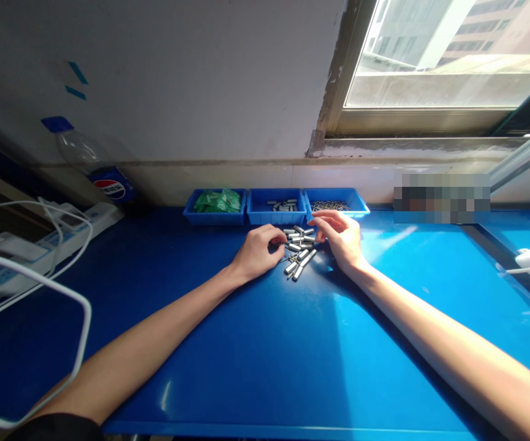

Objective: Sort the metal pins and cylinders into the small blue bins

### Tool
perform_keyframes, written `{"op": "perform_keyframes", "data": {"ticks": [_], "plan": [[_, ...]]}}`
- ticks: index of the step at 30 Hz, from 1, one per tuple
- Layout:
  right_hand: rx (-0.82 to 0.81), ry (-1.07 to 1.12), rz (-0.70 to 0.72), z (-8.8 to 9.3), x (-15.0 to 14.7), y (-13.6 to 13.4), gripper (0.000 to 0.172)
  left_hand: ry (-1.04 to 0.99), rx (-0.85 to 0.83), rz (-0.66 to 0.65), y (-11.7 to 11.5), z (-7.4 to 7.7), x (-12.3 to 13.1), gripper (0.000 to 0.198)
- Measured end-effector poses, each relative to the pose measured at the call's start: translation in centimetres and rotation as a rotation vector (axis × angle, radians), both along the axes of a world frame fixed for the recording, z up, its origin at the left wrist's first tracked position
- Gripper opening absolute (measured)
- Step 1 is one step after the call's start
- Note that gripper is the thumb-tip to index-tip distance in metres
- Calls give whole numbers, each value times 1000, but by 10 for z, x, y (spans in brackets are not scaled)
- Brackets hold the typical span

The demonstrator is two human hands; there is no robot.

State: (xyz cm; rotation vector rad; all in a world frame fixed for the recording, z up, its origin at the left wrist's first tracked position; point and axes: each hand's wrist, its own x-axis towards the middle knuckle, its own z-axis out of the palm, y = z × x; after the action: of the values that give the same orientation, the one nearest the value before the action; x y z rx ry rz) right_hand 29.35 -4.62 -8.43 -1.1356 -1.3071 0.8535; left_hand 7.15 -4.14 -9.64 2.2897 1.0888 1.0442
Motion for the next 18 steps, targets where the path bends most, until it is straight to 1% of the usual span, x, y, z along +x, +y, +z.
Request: {"op": "perform_keyframes", "data": {"ticks": [5,8,11,13,15,18], "plan": [[-9,0,0,-1,0,1,23,-68,-1,60,-4,6,1,9],[-4,-7,2,-2,1,1,22,-184,-37,116,-5,8,0,8],[-1,-13,9,-1,0,0,21,-315,-123,142,-2,6,-3,10],[-2,-22,30,0,0,-1,21,-394,-207,124,2,3,-4,15],[-9,-39,65,1,-1,-3,20,-480,-313,70,5,1,-4,20],[-21,-105,134,1,-4,-6,22,-582,-440,20,8,2,-4,29]]}}
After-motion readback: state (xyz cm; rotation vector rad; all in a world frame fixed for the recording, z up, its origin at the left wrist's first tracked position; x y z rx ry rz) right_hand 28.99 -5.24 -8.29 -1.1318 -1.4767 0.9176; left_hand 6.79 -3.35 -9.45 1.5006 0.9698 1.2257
